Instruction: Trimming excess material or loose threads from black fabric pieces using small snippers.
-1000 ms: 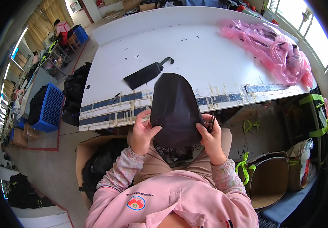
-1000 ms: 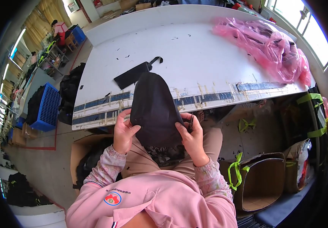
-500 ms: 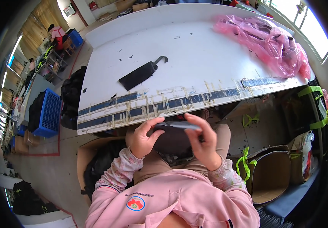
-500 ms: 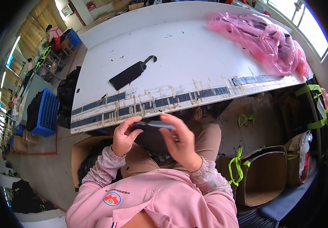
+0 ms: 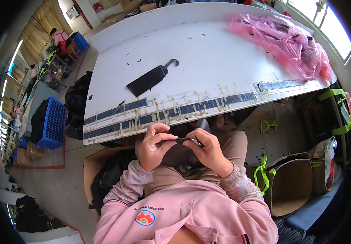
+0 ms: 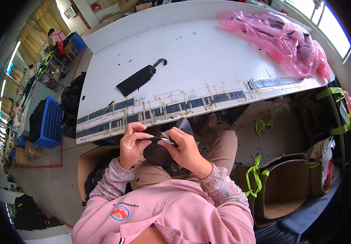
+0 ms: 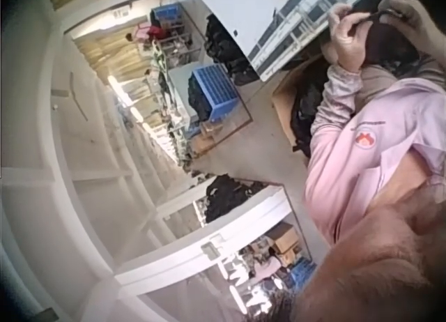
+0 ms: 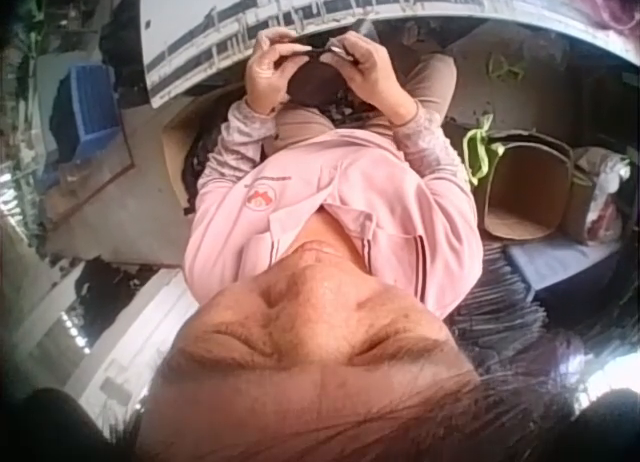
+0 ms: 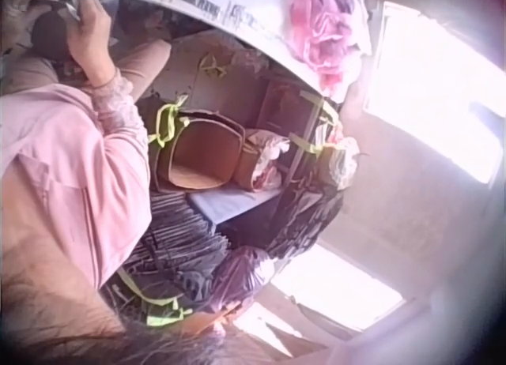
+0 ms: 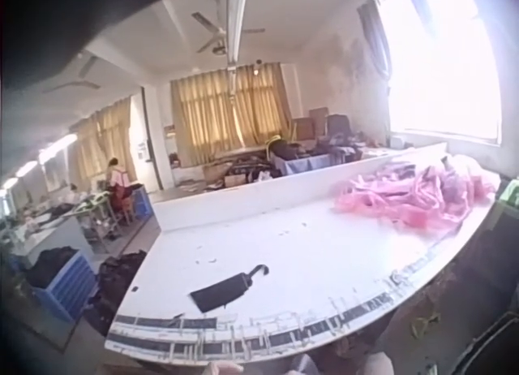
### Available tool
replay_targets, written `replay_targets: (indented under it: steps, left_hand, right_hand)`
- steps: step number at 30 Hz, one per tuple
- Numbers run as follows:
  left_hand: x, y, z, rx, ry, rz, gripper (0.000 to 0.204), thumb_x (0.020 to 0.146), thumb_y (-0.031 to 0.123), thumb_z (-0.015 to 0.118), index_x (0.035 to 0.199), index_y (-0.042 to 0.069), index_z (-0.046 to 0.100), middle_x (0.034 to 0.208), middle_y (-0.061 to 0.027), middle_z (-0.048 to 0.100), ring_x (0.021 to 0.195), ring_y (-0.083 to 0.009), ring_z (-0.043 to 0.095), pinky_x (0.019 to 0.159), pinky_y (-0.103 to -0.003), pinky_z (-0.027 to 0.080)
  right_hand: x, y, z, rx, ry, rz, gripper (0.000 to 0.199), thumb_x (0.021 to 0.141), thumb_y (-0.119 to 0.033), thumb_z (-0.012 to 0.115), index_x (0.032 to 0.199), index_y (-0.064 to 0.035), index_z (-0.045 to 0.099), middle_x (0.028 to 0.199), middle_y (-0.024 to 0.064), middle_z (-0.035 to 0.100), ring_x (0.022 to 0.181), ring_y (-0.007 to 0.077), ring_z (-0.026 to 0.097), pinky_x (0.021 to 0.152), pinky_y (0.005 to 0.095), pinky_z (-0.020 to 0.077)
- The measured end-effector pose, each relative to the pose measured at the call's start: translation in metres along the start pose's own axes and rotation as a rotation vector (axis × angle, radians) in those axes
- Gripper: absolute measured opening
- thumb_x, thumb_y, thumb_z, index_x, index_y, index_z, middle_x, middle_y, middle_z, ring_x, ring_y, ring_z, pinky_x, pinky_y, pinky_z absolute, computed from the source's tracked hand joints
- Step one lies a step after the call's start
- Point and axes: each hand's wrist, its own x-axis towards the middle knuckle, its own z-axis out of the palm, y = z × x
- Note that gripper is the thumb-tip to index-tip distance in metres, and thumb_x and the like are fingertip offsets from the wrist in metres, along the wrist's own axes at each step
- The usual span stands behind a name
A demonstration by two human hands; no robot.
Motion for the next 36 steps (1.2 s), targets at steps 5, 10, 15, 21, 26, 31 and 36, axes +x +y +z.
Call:
replay_targets:
  steps: [5, 10, 15, 21, 26, 31, 36]
  left_hand:
    - [-0.01, -0.008, 0.006, -0.794, -0.085, -0.482, 0.012, 0.086, 0.003, 0.064, 0.098, 0.002, 0.065, 0.094, -0.0019, 0.061, 0.087, -0.0101, 0.058, 0.082, -0.023, 0.045]
    - [-0.014, -0.005, 0.017, -1.153, -0.076, -0.793, 0.011, 0.089, 0.005, 0.062, 0.1, 0.003, 0.063, 0.094, -0.0003, 0.062, 0.085, -0.0075, 0.058, 0.082, -0.023, 0.047]
    - [-0.02, -0.008, 0.017, -1.027, -0.11, -0.614, 0.017, 0.09, 0.003, 0.06, 0.106, 0.001, 0.06, 0.099, -0.002, 0.061, 0.09, -0.0085, 0.057, 0.084, -0.023, 0.046]
    - [-0.02, 0.009, 0.009, -0.758, -0.164, -0.526, 0.018, 0.085, -0.005, 0.06, 0.104, -0.005, 0.059, 0.107, -0.0058, 0.055, 0.096, -0.0118, 0.055, 0.088, -0.025, 0.044]
    - [-0.019, 0.004, 0.005, -0.606, -0.237, -0.449, 0.017, 0.084, -0.006, 0.062, 0.1, -0.005, 0.061, 0.108, -0.0057, 0.054, 0.098, -0.0119, 0.054, 0.088, -0.025, 0.044]
    - [-0.016, 0.006, 0.005, -0.85, -0.258, -0.613, 0.016, 0.079, -0.008, 0.062, 0.092, -0.001, 0.065, 0.104, -0.0043, 0.056, 0.098, -0.0135, 0.055, 0.088, -0.027, 0.043]
    - [-0.012, 0.015, 0.011, -1.103, -0.139, -0.601, 0.014, 0.079, -0.008, 0.06, 0.089, 0.0, 0.064, 0.11, -0.0072, 0.057, 0.102, -0.0156, 0.055, 0.095, -0.031, 0.041]
  right_hand:
    - [0.001, 0.002, -0.004, 0.098, -0.05, -0.026, 0.015, 0.08, -0.005, 0.071, 0.088, 0.0003, 0.058, 0.074, 0.0119, 0.056, 0.064, 0.0262, 0.055, 0.058, 0.031, 0.0436]
    - [-0.002, 0.005, 0.0, 0.143, -0.072, -0.007, 0.013, 0.082, -0.004, 0.07, 0.088, 0.0003, 0.059, 0.072, 0.0082, 0.056, 0.062, 0.0149, 0.051, 0.056, 0.0265, 0.0416]
    - [-0.003, -0.002, 0.0, 0.194, -0.063, 0.105, 0.012, 0.084, -0.006, 0.068, 0.085, 0.0, 0.058, 0.069, 0.0052, 0.052, 0.06, 0.0099, 0.045, 0.054, 0.0244, 0.0385]
    - [-0.003, -0.002, 0.002, 0.189, -0.039, 0.257, 0.015, 0.084, -0.01, 0.068, 0.084, 0.0004, 0.058, 0.063, 0.0036, 0.049, 0.058, 0.0083, 0.043, 0.051, 0.0249, 0.0377]
    - [-0.001, -0.002, 0.0, 0.147, -0.074, 0.274, 0.015, 0.084, -0.011, 0.069, 0.086, 0.0007, 0.06, 0.063, 0.0051, 0.053, 0.058, 0.0091, 0.046, 0.052, 0.0261, 0.0395]
    - [0.0, 0.014, -0.001, 0.577, -0.148, 0.34, 0.013, 0.084, -0.003, 0.069, 0.093, 0.0, 0.061, 0.078, -0.0028, 0.059, 0.069, 0.0037, 0.051, 0.065, 0.0197, 0.0445]
    - [0.002, 0.023, 0.003, 0.627, -0.149, 0.303, 0.014, 0.085, -0.003, 0.069, 0.096, -0.0009, 0.061, 0.087, -0.0012, 0.062, 0.077, 0.0038, 0.055, 0.068, 0.0208, 0.0468]
